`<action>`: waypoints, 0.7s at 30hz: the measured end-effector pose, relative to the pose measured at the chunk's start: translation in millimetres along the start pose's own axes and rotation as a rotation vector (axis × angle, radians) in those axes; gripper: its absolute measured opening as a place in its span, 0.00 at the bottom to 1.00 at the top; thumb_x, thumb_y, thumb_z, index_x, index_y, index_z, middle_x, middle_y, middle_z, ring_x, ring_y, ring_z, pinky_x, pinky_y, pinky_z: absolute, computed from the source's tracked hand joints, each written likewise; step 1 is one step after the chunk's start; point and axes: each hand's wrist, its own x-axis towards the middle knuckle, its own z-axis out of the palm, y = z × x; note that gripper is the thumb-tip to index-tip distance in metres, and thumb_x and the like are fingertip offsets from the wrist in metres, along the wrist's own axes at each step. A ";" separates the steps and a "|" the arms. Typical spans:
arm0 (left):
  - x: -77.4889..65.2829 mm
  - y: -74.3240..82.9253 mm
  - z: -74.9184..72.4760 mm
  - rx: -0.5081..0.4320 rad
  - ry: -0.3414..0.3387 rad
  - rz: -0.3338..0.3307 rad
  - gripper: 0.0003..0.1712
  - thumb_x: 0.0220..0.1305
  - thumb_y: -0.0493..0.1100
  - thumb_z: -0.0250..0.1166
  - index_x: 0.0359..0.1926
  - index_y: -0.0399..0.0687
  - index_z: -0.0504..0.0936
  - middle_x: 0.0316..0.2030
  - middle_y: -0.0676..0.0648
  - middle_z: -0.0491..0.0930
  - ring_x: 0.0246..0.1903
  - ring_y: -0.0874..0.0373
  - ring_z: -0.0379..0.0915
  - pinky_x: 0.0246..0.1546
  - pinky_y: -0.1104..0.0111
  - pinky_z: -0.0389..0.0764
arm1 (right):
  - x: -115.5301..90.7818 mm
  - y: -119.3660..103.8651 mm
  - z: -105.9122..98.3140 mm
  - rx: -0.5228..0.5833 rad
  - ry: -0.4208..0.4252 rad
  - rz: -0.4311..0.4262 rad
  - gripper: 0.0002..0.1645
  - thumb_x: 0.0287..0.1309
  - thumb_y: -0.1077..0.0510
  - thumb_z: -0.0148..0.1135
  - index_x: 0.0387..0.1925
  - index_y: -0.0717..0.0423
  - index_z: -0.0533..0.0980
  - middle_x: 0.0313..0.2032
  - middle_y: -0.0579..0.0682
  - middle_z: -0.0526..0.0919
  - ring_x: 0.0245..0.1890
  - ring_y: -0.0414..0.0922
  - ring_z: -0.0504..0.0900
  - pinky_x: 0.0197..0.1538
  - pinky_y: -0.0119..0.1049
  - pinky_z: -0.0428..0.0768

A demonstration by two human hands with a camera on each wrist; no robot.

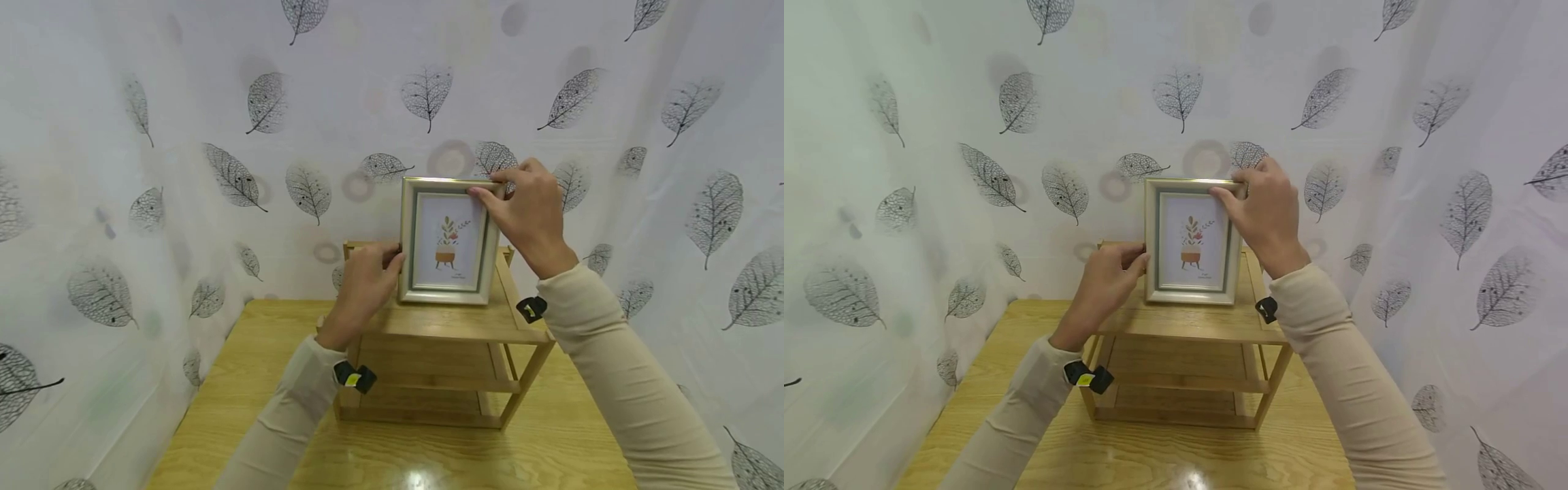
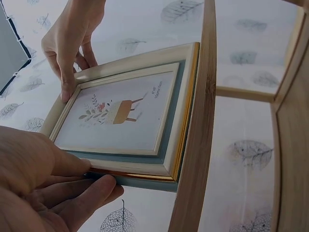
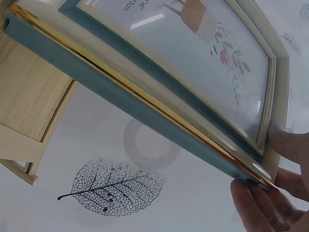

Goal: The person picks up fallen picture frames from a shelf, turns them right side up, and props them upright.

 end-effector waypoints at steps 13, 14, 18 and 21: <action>-0.1 -1.4 0.6 -0.001 0.012 0.002 0.09 0.71 0.37 0.64 0.46 0.38 0.88 0.40 0.43 0.88 0.39 0.53 0.86 0.42 0.61 0.85 | -2.5 -3.1 -0.9 -0.009 -0.002 0.004 0.24 0.55 0.50 0.78 0.44 0.68 0.86 0.34 0.64 0.80 0.33 0.60 0.75 0.41 0.60 0.72; 0.0 -1.7 0.7 0.000 0.013 0.001 0.09 0.71 0.37 0.65 0.46 0.38 0.88 0.40 0.43 0.88 0.39 0.53 0.86 0.42 0.61 0.85 | -2.6 -3.0 -0.8 -0.009 -0.003 0.003 0.24 0.55 0.50 0.78 0.44 0.68 0.86 0.34 0.64 0.80 0.33 0.60 0.75 0.42 0.60 0.72; -0.7 -2.4 -0.6 -0.015 0.017 -0.002 0.12 0.71 0.39 0.65 0.50 0.37 0.87 0.43 0.42 0.88 0.41 0.52 0.86 0.44 0.62 0.85 | -2.2 -2.0 -2.0 -0.006 -0.013 -0.007 0.25 0.55 0.49 0.77 0.44 0.68 0.86 0.35 0.64 0.80 0.33 0.60 0.75 0.40 0.57 0.71; -3.4 -2.6 -5.4 -0.026 0.026 -0.007 0.16 0.71 0.41 0.66 0.54 0.36 0.84 0.48 0.40 0.87 0.44 0.50 0.86 0.45 0.63 0.85 | -2.2 -0.5 -6.3 -0.006 -0.028 -0.020 0.27 0.56 0.47 0.76 0.45 0.67 0.85 0.38 0.64 0.81 0.32 0.59 0.80 0.38 0.53 0.74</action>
